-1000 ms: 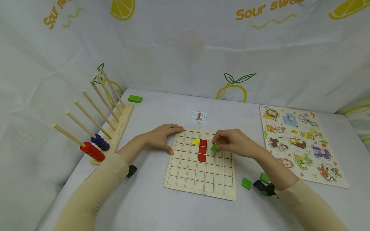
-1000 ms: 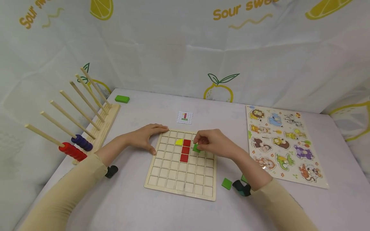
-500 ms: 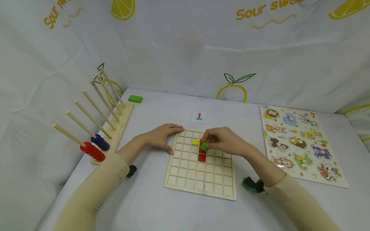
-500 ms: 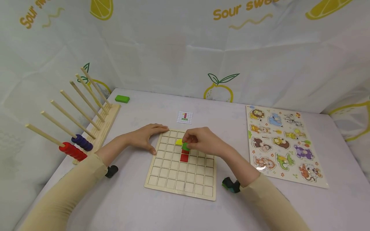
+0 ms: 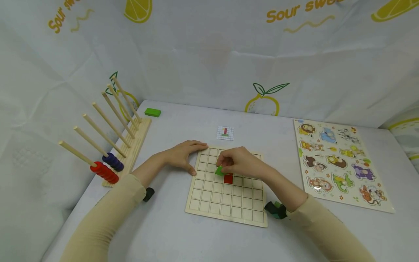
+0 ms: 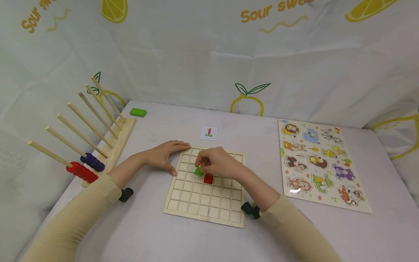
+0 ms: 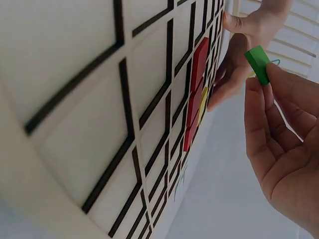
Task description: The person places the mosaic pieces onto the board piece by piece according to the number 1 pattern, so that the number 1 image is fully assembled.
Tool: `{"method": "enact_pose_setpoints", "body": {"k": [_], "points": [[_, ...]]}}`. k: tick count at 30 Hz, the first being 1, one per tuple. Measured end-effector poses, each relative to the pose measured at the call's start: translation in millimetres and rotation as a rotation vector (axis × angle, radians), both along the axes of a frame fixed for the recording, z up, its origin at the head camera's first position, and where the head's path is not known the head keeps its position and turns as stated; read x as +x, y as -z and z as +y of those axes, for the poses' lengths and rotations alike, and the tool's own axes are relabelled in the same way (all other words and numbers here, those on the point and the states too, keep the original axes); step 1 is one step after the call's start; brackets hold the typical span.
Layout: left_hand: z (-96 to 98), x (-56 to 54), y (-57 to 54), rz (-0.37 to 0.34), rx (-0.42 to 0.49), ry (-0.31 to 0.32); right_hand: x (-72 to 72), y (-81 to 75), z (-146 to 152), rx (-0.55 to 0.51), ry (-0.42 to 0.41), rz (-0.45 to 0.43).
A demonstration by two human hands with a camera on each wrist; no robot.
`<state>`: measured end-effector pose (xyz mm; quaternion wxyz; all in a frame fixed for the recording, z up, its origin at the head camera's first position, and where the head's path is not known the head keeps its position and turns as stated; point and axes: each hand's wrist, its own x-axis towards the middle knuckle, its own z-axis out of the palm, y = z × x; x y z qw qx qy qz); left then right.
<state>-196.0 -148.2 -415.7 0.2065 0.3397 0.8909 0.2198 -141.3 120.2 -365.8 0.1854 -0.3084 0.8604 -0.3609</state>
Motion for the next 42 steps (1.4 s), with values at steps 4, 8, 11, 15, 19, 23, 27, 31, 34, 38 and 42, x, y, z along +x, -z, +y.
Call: {"method": "enact_pose_setpoints", "body": {"k": [4, 8, 11, 15, 19, 23, 27, 31, 34, 38, 42], "points": [[0.1, 0.7, -1.0, -0.001, -0.001, 0.001, 1.4, 0.9, -7.7, 0.041, -0.026, -0.006], [0.1, 0.2, -0.1, 0.000, -0.003, 0.000, 2.4, 1.4, -13.1, 0.093, -0.021, -0.024], [-0.1, -0.1, 0.8, 0.001, -0.006, 0.002, 3.5, 1.6, -16.1, 0.136, -0.011, -0.037], [-0.6, 0.0, 0.9, 0.008, -0.005, 0.006, 5.5, 3.0, -19.5, 0.172, -0.012, -0.056], [-1.2, 0.5, 0.5, 0.018, -0.003, 0.010, 8.7, 4.2, -22.0, 0.182, -0.013, -0.088], [-1.0, 0.7, -0.1, 0.015, 0.002, 0.011, 10.1, 6.7, -23.1, 0.187, -0.023, -0.083], [-0.8, 0.2, 0.3, 0.011, 0.007, 0.012, 10.9, 10.4, -23.7, 0.194, -0.038, -0.054], [-1.3, -0.4, 1.5, 0.015, 0.000, 0.013, 12.5, 12.6, -23.7, 0.204, -0.044, -0.038], [-1.6, -0.4, 1.7, 0.015, -0.004, 0.010, 13.6, 12.7, -24.1, 0.207, -0.047, -0.031], [-1.2, 0.2, 0.5, 0.011, -0.002, 0.006, 15.1, 12.2, -25.1, 0.199, -0.064, -0.018], [-0.5, 0.5, -0.4, 0.004, 0.002, 0.004, 15.8, 12.9, -25.6, 0.195, -0.071, -0.019]]}}
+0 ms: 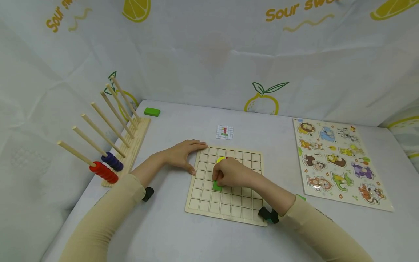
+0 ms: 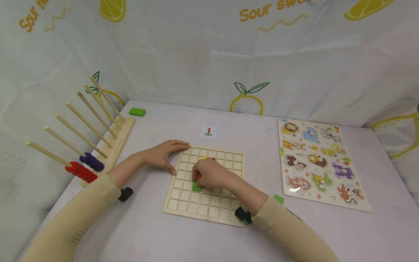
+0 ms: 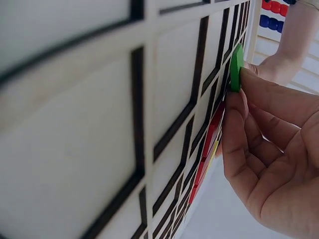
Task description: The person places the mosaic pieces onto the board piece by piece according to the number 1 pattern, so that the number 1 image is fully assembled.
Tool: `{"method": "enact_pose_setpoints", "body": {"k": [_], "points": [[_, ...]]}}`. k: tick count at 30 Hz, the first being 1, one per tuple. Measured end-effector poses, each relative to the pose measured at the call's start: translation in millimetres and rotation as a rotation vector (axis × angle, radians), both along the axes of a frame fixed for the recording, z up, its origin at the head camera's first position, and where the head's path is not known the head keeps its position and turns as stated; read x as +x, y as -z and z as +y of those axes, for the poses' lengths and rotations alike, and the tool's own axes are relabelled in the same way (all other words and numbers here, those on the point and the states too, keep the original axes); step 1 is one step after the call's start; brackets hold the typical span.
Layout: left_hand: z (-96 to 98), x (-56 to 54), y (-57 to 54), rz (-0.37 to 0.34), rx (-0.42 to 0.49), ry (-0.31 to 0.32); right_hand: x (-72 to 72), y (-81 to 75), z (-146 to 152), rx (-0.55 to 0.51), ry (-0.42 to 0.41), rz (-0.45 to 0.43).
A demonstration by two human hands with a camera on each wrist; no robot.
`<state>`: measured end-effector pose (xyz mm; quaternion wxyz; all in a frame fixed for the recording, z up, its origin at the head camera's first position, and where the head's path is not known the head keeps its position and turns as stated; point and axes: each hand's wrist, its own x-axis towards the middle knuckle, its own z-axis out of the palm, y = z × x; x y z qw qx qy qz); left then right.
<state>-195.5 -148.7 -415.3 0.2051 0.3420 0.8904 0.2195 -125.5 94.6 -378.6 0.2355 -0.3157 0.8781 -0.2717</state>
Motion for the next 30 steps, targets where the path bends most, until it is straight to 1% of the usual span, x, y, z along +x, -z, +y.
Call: {"method": "enact_pose_setpoints", "body": {"k": [10, 14, 21, 27, 30], "points": [[0.3, -0.9, 2.0, -0.004, -0.005, -0.011, 1.0, 2.0, -0.6, 0.020, 0.008, 0.005], [0.0, -0.8, 2.4, -0.005, -0.002, -0.014, 2.1, 0.4, -0.6, 0.011, 0.001, 0.015], [0.1, -0.7, 2.2, -0.007, -0.004, -0.013, 1.8, 2.8, -0.4, 0.007, -0.006, 0.023], [0.3, -0.8, 2.2, -0.006, -0.016, -0.017, 1.5, 0.2, 0.5, 0.011, -0.020, 0.036], [-0.1, -0.5, 1.8, 0.002, -0.013, -0.009, 0.3, -2.4, 3.1, -0.001, -0.006, 0.043]]}}
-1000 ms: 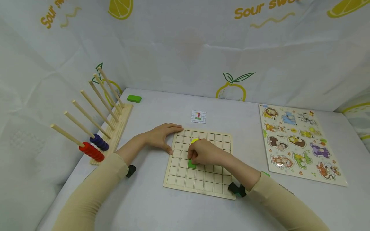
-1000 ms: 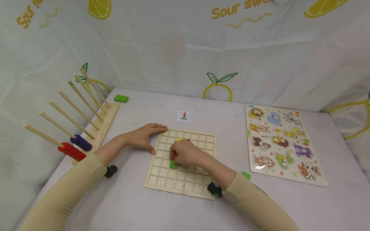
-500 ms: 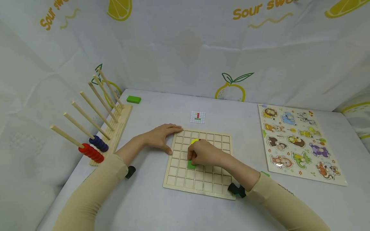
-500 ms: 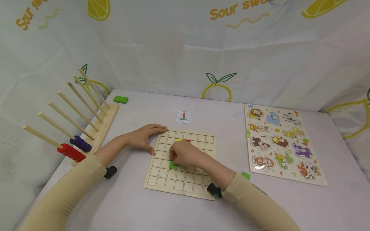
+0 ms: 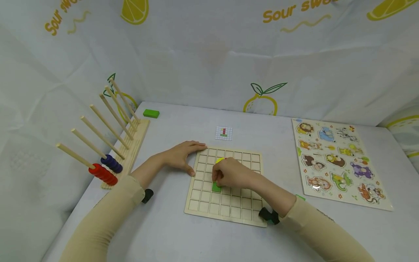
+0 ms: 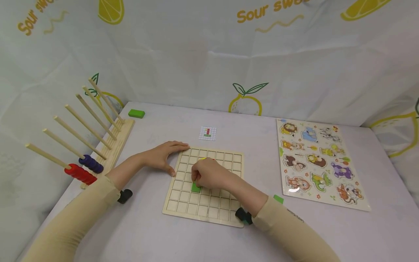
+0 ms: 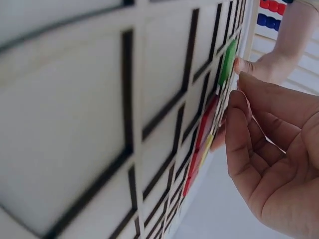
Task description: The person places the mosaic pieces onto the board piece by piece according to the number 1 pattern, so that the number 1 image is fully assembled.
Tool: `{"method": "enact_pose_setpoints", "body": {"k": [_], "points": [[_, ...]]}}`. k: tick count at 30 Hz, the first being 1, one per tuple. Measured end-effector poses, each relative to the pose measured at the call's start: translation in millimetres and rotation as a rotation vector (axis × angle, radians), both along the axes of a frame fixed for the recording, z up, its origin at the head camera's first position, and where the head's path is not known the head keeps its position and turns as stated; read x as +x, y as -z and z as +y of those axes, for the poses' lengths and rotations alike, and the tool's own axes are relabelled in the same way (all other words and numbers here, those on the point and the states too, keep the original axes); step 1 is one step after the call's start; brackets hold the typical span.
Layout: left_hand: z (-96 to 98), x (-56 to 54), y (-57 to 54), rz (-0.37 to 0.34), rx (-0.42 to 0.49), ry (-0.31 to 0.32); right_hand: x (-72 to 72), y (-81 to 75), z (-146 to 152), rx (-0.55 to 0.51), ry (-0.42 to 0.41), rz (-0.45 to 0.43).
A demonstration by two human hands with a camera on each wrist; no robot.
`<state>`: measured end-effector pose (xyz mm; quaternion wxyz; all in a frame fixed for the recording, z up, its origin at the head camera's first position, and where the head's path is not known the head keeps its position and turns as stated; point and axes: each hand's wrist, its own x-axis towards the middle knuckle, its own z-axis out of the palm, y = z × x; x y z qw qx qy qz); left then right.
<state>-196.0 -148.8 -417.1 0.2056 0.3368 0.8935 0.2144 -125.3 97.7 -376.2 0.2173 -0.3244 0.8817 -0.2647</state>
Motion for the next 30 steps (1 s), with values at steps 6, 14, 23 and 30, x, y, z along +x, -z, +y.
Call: {"method": "enact_pose_setpoints", "body": {"k": [6, 14, 23, 30], "points": [[0.0, 0.7, -0.8, 0.002, 0.002, 0.000, -5.0, -10.5, 8.5, -0.021, 0.042, -0.010], [1.0, 2.8, -0.1, -0.017, -0.005, -0.011, -7.7, -20.2, 24.8, -0.036, 0.062, -0.041], [1.9, 1.8, -1.4, 0.011, -0.014, -0.003, -12.5, -30.8, 47.2, -0.041, 0.046, -0.066], [1.9, 1.1, -1.7, 0.012, -0.020, 0.002, -11.5, -28.3, 71.3, -0.016, 0.013, -0.097]]}}
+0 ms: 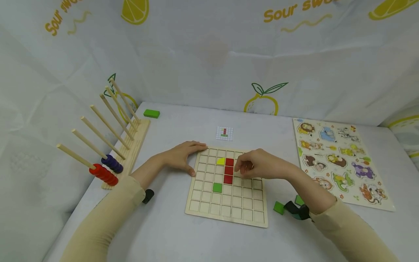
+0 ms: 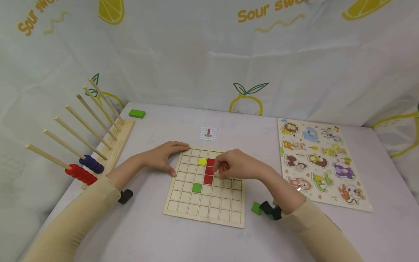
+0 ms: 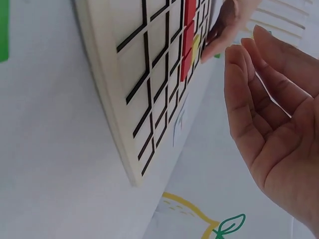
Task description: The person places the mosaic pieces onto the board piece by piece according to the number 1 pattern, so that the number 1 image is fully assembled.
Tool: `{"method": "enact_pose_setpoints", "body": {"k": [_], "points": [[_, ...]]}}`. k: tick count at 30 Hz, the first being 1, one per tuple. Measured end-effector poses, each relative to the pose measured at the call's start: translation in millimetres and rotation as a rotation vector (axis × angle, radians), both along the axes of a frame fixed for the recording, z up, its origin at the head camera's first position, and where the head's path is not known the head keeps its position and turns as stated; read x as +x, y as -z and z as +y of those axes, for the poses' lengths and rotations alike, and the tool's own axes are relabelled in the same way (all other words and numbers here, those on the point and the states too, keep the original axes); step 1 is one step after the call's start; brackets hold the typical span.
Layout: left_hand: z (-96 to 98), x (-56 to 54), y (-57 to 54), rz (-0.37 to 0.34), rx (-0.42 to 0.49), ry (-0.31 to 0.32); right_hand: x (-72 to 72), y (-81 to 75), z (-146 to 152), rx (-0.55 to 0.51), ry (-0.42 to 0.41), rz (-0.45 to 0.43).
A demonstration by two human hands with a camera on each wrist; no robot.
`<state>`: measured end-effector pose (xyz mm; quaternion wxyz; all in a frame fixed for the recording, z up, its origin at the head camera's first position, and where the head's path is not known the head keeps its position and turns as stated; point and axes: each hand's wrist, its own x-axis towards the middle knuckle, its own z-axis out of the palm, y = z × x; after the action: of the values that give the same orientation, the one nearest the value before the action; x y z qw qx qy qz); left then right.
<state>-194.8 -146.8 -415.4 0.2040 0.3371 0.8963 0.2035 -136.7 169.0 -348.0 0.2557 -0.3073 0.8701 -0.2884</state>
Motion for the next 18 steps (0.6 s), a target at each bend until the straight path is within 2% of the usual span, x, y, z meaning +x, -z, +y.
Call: {"method": "enact_pose_setpoints", "body": {"k": [9, 18], "points": [[-0.3, 0.6, 0.8, -0.014, 0.001, -0.009, 6.5, 5.8, 36.7, -0.008, -0.021, -0.094], [0.3, -0.3, 1.9, -0.010, 0.001, -0.009, 12.0, 19.9, 72.8, -0.020, -0.041, -0.158]]}}
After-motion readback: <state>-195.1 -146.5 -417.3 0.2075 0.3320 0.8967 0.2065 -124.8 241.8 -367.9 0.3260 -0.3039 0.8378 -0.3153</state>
